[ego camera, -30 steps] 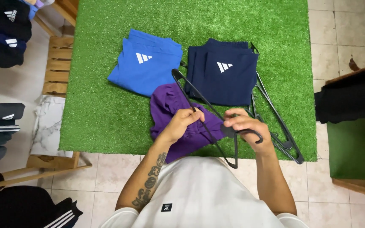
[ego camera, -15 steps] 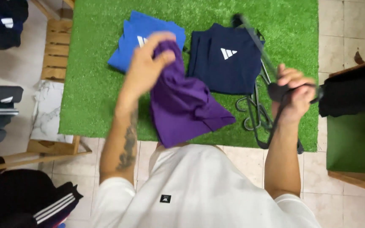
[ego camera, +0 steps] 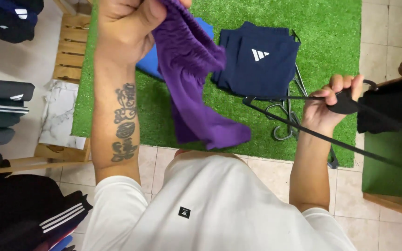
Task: The person takes purple, blue, and dark blue shorts from a clothing rack, folds them neatly on a green artificial turf surface, and then places them back on the rack using hangers.
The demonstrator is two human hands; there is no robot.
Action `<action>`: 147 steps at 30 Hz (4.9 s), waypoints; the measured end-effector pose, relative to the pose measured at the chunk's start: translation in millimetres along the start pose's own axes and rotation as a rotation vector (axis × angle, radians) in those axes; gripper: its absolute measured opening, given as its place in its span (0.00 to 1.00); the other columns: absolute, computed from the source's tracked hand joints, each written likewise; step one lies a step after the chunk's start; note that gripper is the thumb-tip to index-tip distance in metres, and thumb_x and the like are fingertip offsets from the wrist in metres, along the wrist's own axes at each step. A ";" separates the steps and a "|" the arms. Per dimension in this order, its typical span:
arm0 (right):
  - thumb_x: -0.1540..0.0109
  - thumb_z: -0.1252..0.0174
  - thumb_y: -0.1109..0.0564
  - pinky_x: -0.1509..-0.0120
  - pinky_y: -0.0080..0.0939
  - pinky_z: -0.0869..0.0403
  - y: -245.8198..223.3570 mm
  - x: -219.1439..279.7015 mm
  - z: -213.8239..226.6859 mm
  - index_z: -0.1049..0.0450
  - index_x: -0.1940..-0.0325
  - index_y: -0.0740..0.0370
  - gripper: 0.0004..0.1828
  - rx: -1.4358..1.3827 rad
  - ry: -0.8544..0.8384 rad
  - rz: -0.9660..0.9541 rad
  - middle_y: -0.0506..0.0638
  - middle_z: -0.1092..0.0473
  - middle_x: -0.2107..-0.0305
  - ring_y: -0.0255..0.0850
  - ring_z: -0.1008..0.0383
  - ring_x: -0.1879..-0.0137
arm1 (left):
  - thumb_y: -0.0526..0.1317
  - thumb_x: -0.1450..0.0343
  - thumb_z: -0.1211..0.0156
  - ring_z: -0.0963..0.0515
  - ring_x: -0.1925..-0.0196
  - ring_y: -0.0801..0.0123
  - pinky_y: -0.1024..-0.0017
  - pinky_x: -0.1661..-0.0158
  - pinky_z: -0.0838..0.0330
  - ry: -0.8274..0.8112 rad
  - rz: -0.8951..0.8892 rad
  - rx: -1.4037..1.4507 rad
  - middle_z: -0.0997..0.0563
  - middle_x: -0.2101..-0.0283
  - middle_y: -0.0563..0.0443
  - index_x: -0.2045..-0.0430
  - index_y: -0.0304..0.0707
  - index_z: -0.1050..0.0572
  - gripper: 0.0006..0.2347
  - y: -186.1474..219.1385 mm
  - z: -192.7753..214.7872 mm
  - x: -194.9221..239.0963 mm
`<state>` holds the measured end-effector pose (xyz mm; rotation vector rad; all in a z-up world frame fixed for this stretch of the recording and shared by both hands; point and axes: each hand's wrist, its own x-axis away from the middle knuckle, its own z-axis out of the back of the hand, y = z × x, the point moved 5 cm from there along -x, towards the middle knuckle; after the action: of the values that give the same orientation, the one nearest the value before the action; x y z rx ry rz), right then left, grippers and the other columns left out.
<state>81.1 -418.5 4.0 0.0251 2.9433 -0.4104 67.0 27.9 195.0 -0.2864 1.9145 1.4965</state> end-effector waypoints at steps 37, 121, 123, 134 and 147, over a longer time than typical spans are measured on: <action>0.27 0.49 0.53 0.25 0.31 0.17 28.5 -5.8 -95.6 0.24 0.57 0.65 0.14 -0.116 -0.280 0.147 0.58 0.20 0.57 0.42 0.14 0.46 | 0.40 0.33 0.32 0.16 0.50 0.61 0.65 0.49 0.28 -0.124 0.418 -0.818 0.15 0.51 0.54 0.54 0.46 0.22 0.14 -74.5 -112.8 104.9; 0.41 0.29 0.59 0.65 0.40 0.27 165.2 130.6 -152.8 0.28 0.70 0.66 0.13 1.542 -0.764 0.293 0.56 0.26 0.75 0.49 0.26 0.73 | 0.47 0.29 0.38 0.16 0.61 0.52 0.59 0.58 0.23 -0.117 0.169 -1.132 0.17 0.66 0.45 0.58 0.38 0.23 0.13 43.6 -7.9 214.1; 0.43 0.27 0.60 0.66 0.42 0.27 158.9 138.2 -169.2 0.26 0.68 0.67 0.12 1.509 -0.804 0.362 0.56 0.27 0.76 0.49 0.27 0.73 | 0.50 0.26 0.41 0.19 0.67 0.60 0.67 0.61 0.25 0.002 -0.005 -1.147 0.21 0.71 0.56 0.63 0.44 0.22 0.11 53.0 -16.6 222.3; 0.27 0.49 0.45 0.46 0.60 0.28 60.9 214.4 -192.6 0.27 0.44 0.84 0.31 1.700 -0.779 0.646 0.69 0.29 0.59 0.65 0.27 0.54 | 0.46 0.28 0.30 0.21 0.67 0.53 0.61 0.59 0.30 0.332 -0.161 -1.141 0.17 0.67 0.51 0.64 0.37 0.19 0.11 153.8 -78.7 263.7; 0.29 0.51 0.60 0.57 0.56 0.26 20.8 368.6 -226.7 0.32 0.68 0.76 0.16 1.510 -0.707 0.940 0.63 0.34 0.78 0.49 0.36 0.74 | 0.37 0.36 0.25 0.16 0.63 0.54 0.61 0.58 0.25 0.196 0.152 -1.148 0.16 0.64 0.40 0.67 0.24 0.21 0.13 274.8 -185.0 376.8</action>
<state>-318.6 -339.1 150.8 1.0497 1.1425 -1.7334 -434.7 30.4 190.3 -0.8103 0.9975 2.6127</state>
